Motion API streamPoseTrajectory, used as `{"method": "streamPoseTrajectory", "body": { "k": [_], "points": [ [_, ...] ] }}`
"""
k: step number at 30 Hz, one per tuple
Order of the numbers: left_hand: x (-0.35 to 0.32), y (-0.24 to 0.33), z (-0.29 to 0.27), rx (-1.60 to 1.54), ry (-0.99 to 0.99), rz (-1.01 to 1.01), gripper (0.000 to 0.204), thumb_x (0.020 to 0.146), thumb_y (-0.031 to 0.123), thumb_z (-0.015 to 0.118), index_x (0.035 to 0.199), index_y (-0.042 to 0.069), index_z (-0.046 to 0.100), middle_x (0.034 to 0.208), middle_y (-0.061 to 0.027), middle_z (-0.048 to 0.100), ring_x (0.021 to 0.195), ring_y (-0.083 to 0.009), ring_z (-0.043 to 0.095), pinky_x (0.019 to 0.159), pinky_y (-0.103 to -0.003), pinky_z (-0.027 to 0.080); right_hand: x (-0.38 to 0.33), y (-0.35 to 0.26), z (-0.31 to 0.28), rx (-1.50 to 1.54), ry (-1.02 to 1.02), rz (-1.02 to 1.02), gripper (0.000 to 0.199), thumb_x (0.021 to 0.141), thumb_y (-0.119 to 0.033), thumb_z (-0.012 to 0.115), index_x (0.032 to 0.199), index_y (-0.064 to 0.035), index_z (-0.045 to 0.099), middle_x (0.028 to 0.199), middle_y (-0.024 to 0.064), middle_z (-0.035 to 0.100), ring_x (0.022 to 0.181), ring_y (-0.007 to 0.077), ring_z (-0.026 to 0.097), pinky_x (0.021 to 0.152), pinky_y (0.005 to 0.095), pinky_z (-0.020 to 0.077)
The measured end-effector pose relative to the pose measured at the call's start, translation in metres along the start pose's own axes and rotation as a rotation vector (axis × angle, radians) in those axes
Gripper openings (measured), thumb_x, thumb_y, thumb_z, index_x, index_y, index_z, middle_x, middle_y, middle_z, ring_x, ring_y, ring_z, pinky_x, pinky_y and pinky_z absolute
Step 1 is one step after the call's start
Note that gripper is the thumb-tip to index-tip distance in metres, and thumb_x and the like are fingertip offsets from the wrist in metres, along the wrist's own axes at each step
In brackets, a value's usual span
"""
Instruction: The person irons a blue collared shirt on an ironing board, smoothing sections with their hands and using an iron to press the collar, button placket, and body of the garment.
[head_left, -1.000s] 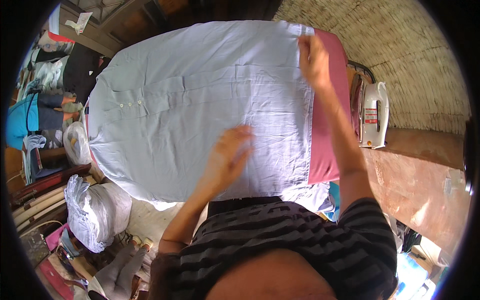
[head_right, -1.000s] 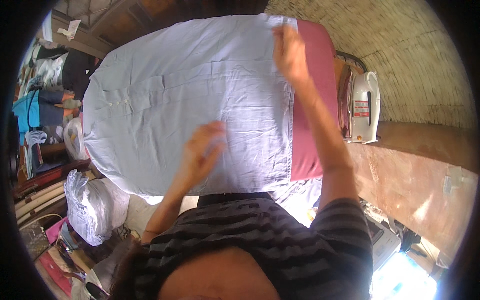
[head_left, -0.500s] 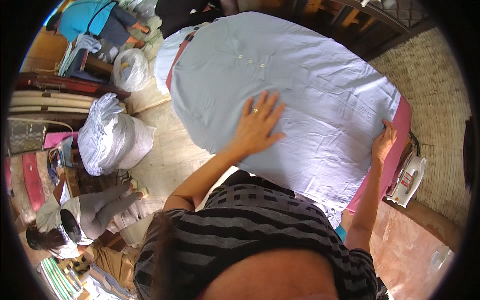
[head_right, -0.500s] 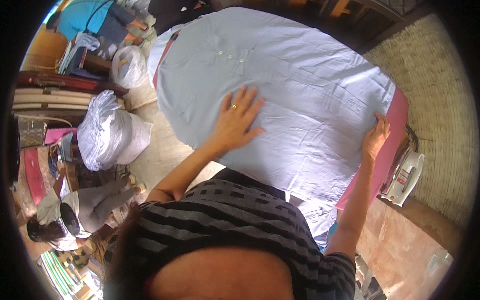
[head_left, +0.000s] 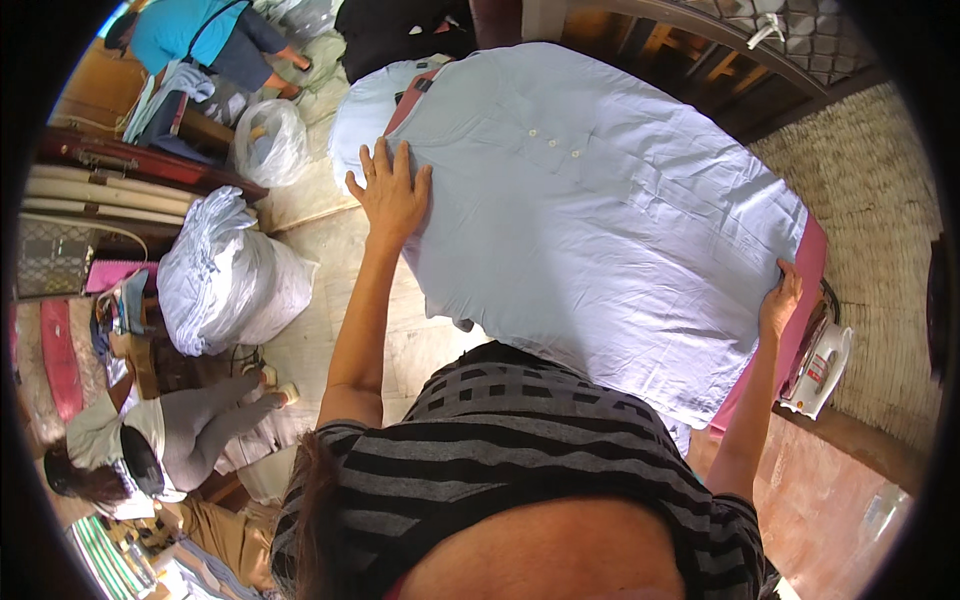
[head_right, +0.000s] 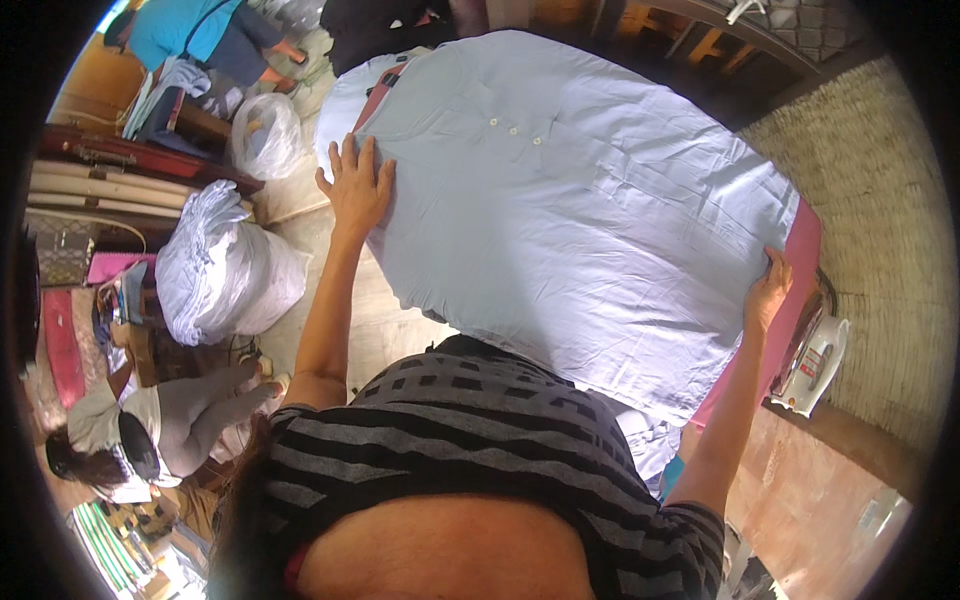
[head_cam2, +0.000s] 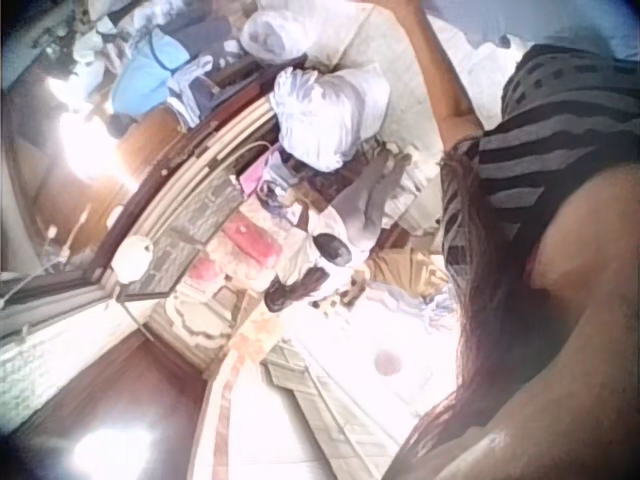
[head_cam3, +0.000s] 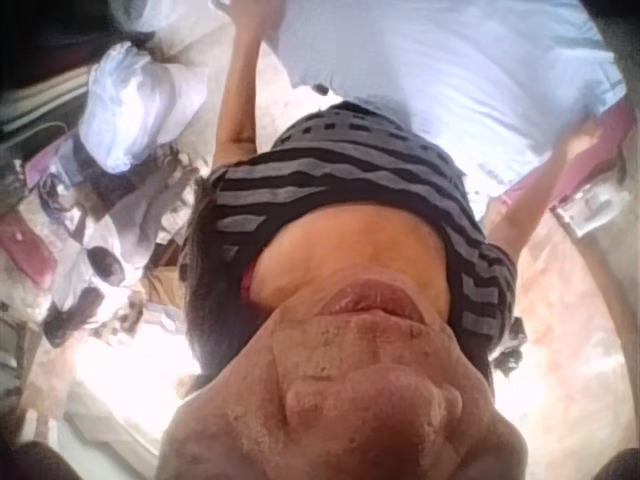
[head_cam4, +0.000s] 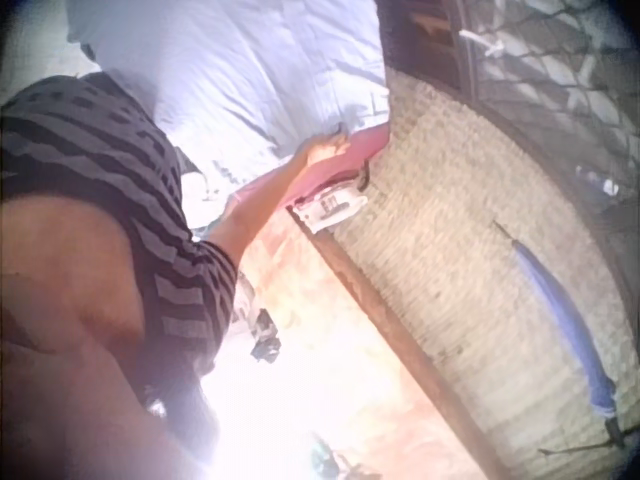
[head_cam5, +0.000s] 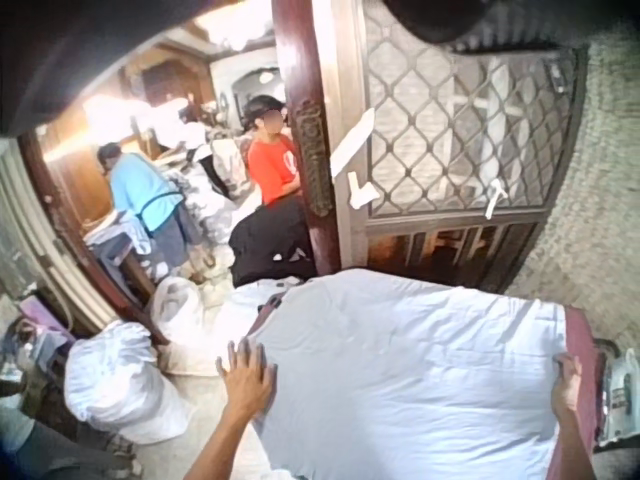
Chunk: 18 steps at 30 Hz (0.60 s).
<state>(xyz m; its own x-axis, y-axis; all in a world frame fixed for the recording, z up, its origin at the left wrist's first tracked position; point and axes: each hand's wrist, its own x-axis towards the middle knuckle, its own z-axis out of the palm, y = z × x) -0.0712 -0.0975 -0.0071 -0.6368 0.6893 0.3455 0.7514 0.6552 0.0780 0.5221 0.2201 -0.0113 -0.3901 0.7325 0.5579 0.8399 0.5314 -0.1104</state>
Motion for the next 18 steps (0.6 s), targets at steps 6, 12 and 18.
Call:
{"method": "streamPoseTrajectory", "body": {
  "k": [6, 12, 18],
  "points": [
    [0.078, 0.093, 0.017, -0.407, 0.175, 0.184, 0.046, 0.086, 0.044, 0.066, 0.117, 0.010, 0.065, 0.127, -0.0146, 0.056, 0.122, -0.0366, 0.046, 0.097, -0.055, 0.032, -0.002, -0.003, -0.003, 0.069, -0.019, 0.115, 0.048, 0.079, 0.013, 0.045, 0.117, -0.0102, 0.065, 0.122, 0.0125, 0.061, 0.119, 0.0339, 0.054, 0.104, 0.0430, 0.0413],
    [0.136, 0.108, 0.076, -0.521, 0.254, 0.120, 0.027, 0.081, 0.037, 0.073, 0.090, 0.012, 0.066, 0.084, -0.0066, 0.065, 0.093, -0.0316, 0.060, 0.079, -0.048, 0.044, 0.006, -0.016, 0.002, 0.122, -0.005, 0.178, 0.047, 0.079, 0.009, 0.045, 0.114, -0.0121, 0.067, 0.122, 0.0122, 0.061, 0.117, 0.0348, 0.054, 0.103, 0.0433, 0.0429],
    [0.145, 0.100, 0.081, -0.511, 0.211, 0.205, 0.030, 0.092, 0.037, 0.067, 0.092, 0.008, 0.058, 0.079, -0.0103, 0.064, 0.073, -0.0299, 0.063, 0.066, -0.041, 0.047, -0.001, -0.020, -0.006, 0.090, 0.057, 0.250, 0.043, 0.082, 0.007, 0.049, 0.115, -0.0141, 0.068, 0.120, 0.0071, 0.062, 0.108, 0.0326, 0.056, 0.098, 0.0408, 0.0460]
  ]
}}
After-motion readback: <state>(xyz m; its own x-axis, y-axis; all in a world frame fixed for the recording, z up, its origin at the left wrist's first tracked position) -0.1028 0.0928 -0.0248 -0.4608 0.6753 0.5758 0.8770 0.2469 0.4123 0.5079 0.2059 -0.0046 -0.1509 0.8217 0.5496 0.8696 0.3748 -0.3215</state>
